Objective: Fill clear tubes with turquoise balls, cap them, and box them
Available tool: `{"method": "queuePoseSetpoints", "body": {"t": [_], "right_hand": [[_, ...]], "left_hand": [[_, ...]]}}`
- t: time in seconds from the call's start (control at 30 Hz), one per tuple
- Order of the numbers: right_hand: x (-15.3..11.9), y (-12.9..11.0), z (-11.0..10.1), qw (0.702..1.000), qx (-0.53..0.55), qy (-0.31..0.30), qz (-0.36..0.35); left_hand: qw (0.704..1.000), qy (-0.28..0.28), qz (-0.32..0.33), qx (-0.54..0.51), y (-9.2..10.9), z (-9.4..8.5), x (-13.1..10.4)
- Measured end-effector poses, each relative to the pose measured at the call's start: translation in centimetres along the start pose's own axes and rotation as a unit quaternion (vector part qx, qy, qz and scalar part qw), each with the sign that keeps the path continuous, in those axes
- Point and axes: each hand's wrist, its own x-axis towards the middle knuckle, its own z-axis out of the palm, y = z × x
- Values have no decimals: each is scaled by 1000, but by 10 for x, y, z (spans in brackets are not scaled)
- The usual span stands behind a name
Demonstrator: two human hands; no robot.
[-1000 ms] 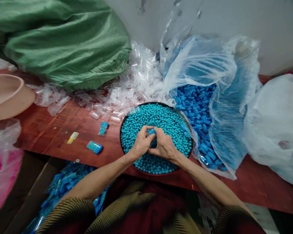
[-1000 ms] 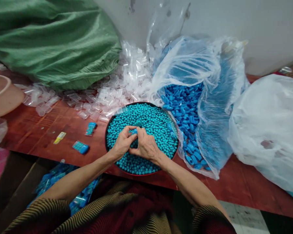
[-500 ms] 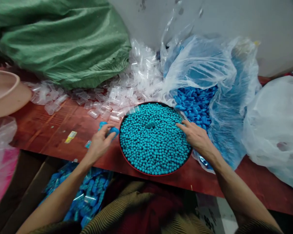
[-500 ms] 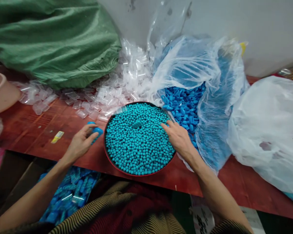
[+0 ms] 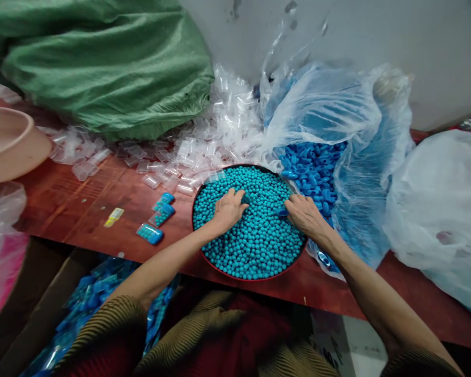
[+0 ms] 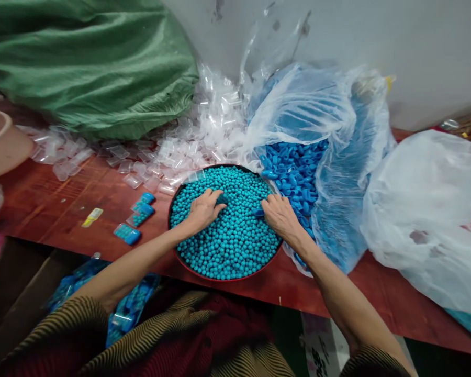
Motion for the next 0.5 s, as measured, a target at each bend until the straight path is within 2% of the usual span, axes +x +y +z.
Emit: {"method": "queuePoseSetpoints", "body": {"t": [0.07,0.13,0.23,0.3,0.43,0.5], "right_hand": [[4,-5,4,999,35,-4,13],[8,-11,10,996,83,18,22],[13,-17,21,990,125,70,15],[14,-17,23,990,118,76,28],[13,-15,12,993,79,43,77],[14,-21,4,991,86,58,85]], "left_hand": [[1000,-5,-4,-5,5,8,9],[1000,0,0,-14,5,12,12],[999,1,13,-42,0,11,12],[998,-3,21,-67,-4,8,12],[995,-22,-1,-98,-9,0,11],[994,-28,-18,-108,-10,-3,10]]}}
